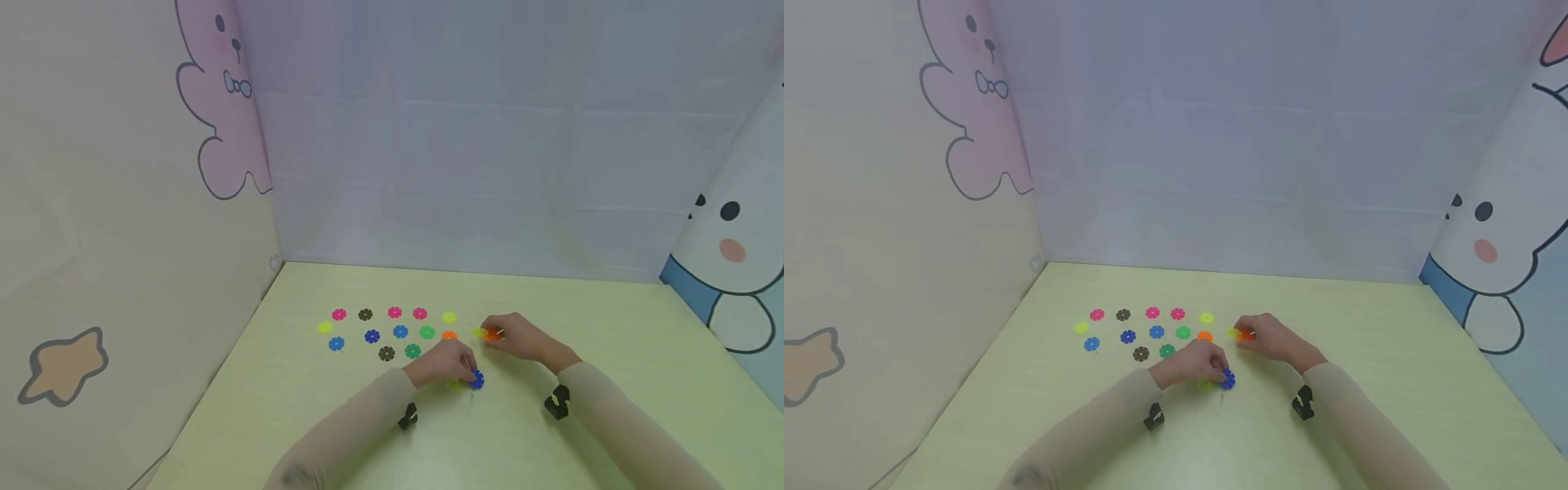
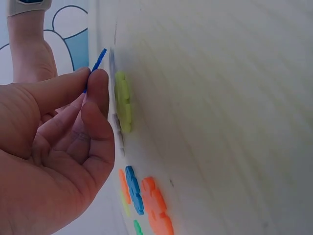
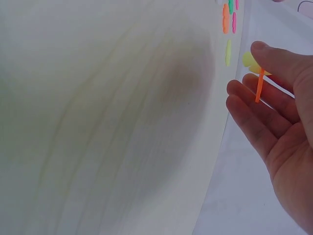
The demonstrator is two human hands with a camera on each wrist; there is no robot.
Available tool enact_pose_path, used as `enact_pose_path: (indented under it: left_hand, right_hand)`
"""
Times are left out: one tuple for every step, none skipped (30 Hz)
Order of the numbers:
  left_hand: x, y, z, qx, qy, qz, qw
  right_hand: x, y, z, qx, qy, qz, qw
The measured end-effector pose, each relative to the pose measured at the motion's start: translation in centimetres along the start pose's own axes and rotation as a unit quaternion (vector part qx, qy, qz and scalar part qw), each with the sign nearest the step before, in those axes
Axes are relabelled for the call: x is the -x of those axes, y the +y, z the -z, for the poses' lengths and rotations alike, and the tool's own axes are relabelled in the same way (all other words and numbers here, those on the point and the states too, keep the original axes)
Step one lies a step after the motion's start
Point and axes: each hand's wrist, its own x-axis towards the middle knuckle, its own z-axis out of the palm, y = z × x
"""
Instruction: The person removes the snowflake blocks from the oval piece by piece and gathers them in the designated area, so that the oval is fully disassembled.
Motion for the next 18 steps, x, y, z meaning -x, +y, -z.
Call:
enact_pose_path:
  left_hand:
    - [0.00, 0.05, -0.01, 0.000, 0.003, 0.004, 1.0000]
    - [-0.01, 0.08, -0.01, 0.003, 0.005, 0.007, 1.0000]
    - [-0.03, 0.07, -0.01, 0.005, 0.005, 0.010, 0.9999]
    - [-0.05, 0.07, 0.00, 0.009, 0.006, 0.013, 0.9999]
    - [-0.09, 0.05, -0.03, 0.013, 0.007, 0.015, 0.9998]
    - [-0.12, 0.02, -0.05, 0.016, 0.007, 0.017, 0.9997]
    - [-0.14, 0.00, -0.06, 0.017, 0.008, 0.017, 0.9997]
    - [-0.18, -0.03, -0.08, 0.019, 0.007, 0.017, 0.9997]
    - [-0.20, -0.05, -0.11, 0.018, 0.007, 0.018, 0.9997]
    - [-0.23, -0.07, -0.15, 0.018, 0.007, 0.018, 0.9997]
    - [-0.24, -0.10, -0.18, 0.016, 0.007, 0.017, 0.9997]
    - [-0.25, -0.11, -0.18, 0.014, 0.007, 0.016, 0.9998]
    - [-0.25, -0.13, -0.16, 0.012, 0.007, 0.014, 0.9998]
    - [-0.22, -0.15, -0.12, 0.010, 0.008, 0.012, 0.9999]
    - [-0.16, -0.18, -0.05, 0.008, 0.011, 0.010, 0.9999]
    - [-0.11, -0.22, 0.06, 0.008, 0.014, 0.006, 0.9998]
    - [-0.05, -0.28, 0.19, 0.008, 0.018, 0.003, 0.9998]
    - [0.00, -0.32, 0.35, 0.008, 0.021, -0.001, 0.9997]
  right_hand:
    - [-0.05, -0.01, 0.01, -0.001, -0.001, -0.001, 1.000]
    - [-0.10, -0.04, 0.03, -0.002, -0.002, -0.002, 1.000]
    - [-0.15, -0.06, 0.04, -0.003, -0.003, -0.001, 1.000]
    - [-0.17, -0.11, 0.08, -0.003, -0.003, -0.002, 1.000]
    - [-0.20, -0.15, 0.10, -0.003, -0.003, -0.003, 1.000]
    - [-0.24, -0.17, 0.11, -0.004, -0.004, -0.004, 1.000]
    - [-0.25, -0.22, 0.13, -0.005, -0.003, -0.005, 1.000]
    - [-0.25, -0.27, 0.17, -0.005, -0.003, -0.006, 1.000]
    - [-0.26, -0.30, 0.19, -0.005, -0.003, -0.008, 1.000]
    - [-0.27, -0.32, 0.20, -0.005, -0.004, -0.009, 1.000]
    - [-0.29, -0.33, 0.19, -0.005, -0.005, -0.011, 1.000]
    - [-0.30, -0.33, 0.15, -0.005, -0.006, -0.013, 1.000]
    - [-0.29, -0.31, 0.13, -0.005, -0.006, -0.015, 1.000]
    - [-0.30, -0.27, 0.09, -0.004, -0.008, -0.015, 1.000]
    - [-0.31, -0.21, 0.05, -0.003, -0.008, -0.014, 1.000]
    - [-0.33, -0.16, 0.01, -0.003, -0.008, -0.012, 1.000]
    - [-0.32, -0.12, -0.01, -0.003, -0.006, -0.011, 1.000]
    - [-0.31, -0.07, -0.03, -0.004, -0.004, -0.010, 1.000]
